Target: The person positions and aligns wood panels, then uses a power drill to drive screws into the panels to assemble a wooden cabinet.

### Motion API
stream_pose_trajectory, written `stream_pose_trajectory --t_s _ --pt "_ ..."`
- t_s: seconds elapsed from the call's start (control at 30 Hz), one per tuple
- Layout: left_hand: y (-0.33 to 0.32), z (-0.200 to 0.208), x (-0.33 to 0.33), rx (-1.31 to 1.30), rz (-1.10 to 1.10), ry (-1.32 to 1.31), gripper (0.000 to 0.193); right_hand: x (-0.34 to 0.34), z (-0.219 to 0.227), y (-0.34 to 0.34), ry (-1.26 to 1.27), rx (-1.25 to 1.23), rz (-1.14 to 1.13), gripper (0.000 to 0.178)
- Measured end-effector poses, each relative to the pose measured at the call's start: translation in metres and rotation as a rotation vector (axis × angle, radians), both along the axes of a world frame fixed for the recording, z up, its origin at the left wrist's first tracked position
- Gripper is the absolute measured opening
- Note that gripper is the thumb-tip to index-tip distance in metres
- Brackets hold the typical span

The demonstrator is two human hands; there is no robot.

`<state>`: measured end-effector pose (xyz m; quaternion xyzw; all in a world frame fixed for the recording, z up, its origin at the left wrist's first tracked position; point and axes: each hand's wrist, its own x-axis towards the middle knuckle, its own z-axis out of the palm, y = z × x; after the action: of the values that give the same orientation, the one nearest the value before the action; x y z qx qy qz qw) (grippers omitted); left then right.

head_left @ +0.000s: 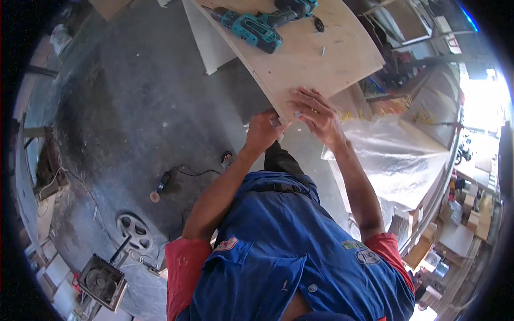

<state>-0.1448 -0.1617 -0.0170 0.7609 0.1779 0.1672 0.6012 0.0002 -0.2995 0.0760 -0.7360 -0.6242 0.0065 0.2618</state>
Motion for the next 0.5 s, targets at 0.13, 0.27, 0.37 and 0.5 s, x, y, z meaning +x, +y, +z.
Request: stream_pose_trajectory --t_s 0.13,0.27,0.37,0.5 --pt "-0.004 -0.007 0.0 0.15 0.052 -0.105 0.023 -0.002 0.001 0.0 0.066 0.018 -0.06 0.043" --pt "-0.003 -0.013 0.001 0.276 0.013 -0.144 0.024 -0.01 0.001 -0.002 0.028 0.097 -0.08 0.044" --pt "-0.002 -0.014 0.002 0.294 0.021 -0.195 0.021 -0.013 -0.001 -0.005 -0.002 0.101 -0.08 0.046" --pt "0.0 -0.011 0.001 0.339 0.013 -0.155 0.014 -0.031 -0.03 -0.017 0.084 0.3 -0.404 0.057"
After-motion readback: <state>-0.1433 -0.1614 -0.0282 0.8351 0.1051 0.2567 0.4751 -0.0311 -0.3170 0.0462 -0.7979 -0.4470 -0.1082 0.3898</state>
